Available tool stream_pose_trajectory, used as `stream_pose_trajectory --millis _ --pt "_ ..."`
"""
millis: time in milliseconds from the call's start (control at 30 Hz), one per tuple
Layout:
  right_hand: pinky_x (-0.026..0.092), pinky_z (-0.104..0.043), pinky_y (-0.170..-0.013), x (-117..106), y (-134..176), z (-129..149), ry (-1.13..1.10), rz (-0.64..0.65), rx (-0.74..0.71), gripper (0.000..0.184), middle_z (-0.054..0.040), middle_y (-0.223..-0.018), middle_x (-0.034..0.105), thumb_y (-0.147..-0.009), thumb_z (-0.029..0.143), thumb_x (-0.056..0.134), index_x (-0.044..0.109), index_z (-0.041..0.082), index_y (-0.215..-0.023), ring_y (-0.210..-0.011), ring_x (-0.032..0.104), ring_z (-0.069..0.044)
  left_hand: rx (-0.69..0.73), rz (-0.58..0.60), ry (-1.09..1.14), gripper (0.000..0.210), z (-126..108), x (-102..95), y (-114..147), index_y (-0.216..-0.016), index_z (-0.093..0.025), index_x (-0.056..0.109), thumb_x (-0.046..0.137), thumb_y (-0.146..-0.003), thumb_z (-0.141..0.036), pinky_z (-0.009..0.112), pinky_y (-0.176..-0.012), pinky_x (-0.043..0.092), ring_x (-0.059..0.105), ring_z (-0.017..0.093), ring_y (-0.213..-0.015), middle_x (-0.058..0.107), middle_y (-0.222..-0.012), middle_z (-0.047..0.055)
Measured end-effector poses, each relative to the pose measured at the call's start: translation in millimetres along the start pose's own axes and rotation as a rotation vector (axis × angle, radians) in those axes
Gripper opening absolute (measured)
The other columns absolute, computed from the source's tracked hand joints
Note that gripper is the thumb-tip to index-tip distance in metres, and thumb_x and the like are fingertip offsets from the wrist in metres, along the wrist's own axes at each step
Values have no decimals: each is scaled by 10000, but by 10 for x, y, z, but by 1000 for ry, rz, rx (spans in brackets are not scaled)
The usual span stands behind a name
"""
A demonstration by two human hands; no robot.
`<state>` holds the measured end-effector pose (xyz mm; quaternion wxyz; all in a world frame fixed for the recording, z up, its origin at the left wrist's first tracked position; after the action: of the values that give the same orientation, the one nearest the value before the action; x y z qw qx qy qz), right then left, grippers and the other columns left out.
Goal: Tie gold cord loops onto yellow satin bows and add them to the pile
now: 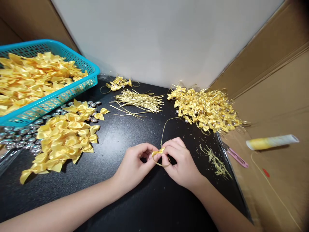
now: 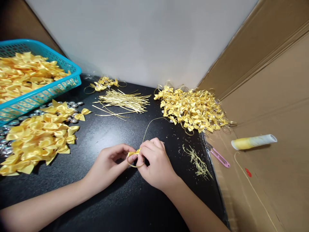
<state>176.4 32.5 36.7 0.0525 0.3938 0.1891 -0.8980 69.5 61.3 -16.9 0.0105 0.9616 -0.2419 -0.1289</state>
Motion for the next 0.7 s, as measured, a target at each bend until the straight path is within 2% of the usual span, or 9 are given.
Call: stream_pose_trajectory --millis 333,433,500,567,633,667,700 --pt "389 -328 -716 8 15 7 9 -11 -8 165 -27 -770 607 -843 101 503 508 185 -701 -790 485 -178 -50 5 7 196 60 2 -5 -788 -163 693 640 -815 -349 255 -593 468 604 163 -638 681 -687 35" --pt "390 -336 -722 -46 36 -15 26 -87 4 175 -28 -785 613 -821 116 549 517 183 -663 -795 503 -176 -77 9 50 203 97 2 -8 -777 -160 687 645 -808 -355 255 -590 464 598 162 -634 682 -685 39" --pt "383 -337 -714 -122 59 -30 25 -168 28 263 -17 -735 603 -803 140 601 487 179 -569 -758 503 -166 -96 1 91 216 125 -2 -8 -764 -157 674 650 -801 -369 256 -594 464 601 165 -641 685 -692 42" --pt "374 -331 -696 -160 79 -23 3 -198 45 301 -2 -675 578 -785 171 654 509 180 -521 -710 487 -154 -109 -10 124 231 142 -5 -8 -750 -155 659 660 -788 -382 254 -586 457 593 161 -630 680 -683 40" --pt "365 -329 -691 -154 89 19 5 -173 38 180 2 -684 565 -787 194 670 631 206 -611 -705 476 -153 -111 -16 128 235 142 -4 -10 -737 -152 650 659 -781 -384 250 -576 447 573 152 -608 665 -659 31" --pt "359 -332 -697 -147 92 43 33 -159 32 93 -2 -708 562 -802 199 658 689 225 -719 -718 475 -157 -105 -19 120 228 136 -5 -12 -722 -152 643 654 -778 -373 248 -574 444 562 146 -599 656 -648 26" --pt "353 -340 -712 -142 92 63 79 -149 29 96 -8 -739 560 -823 200 634 718 240 -845 -737 476 -163 -98 -24 109 214 128 -8 -14 -703 -153 632 646 -777 -353 246 -574 441 553 141 -593 647 -639 20"
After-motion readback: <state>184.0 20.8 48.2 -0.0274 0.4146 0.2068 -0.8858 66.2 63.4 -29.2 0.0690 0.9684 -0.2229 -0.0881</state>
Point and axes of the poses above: each hand's wrist, its own y-axis away from the middle knuckle, its own x-axis out of the palm, z = x × y, the point moved 9 cm from there along -y, towards the middle knuckle
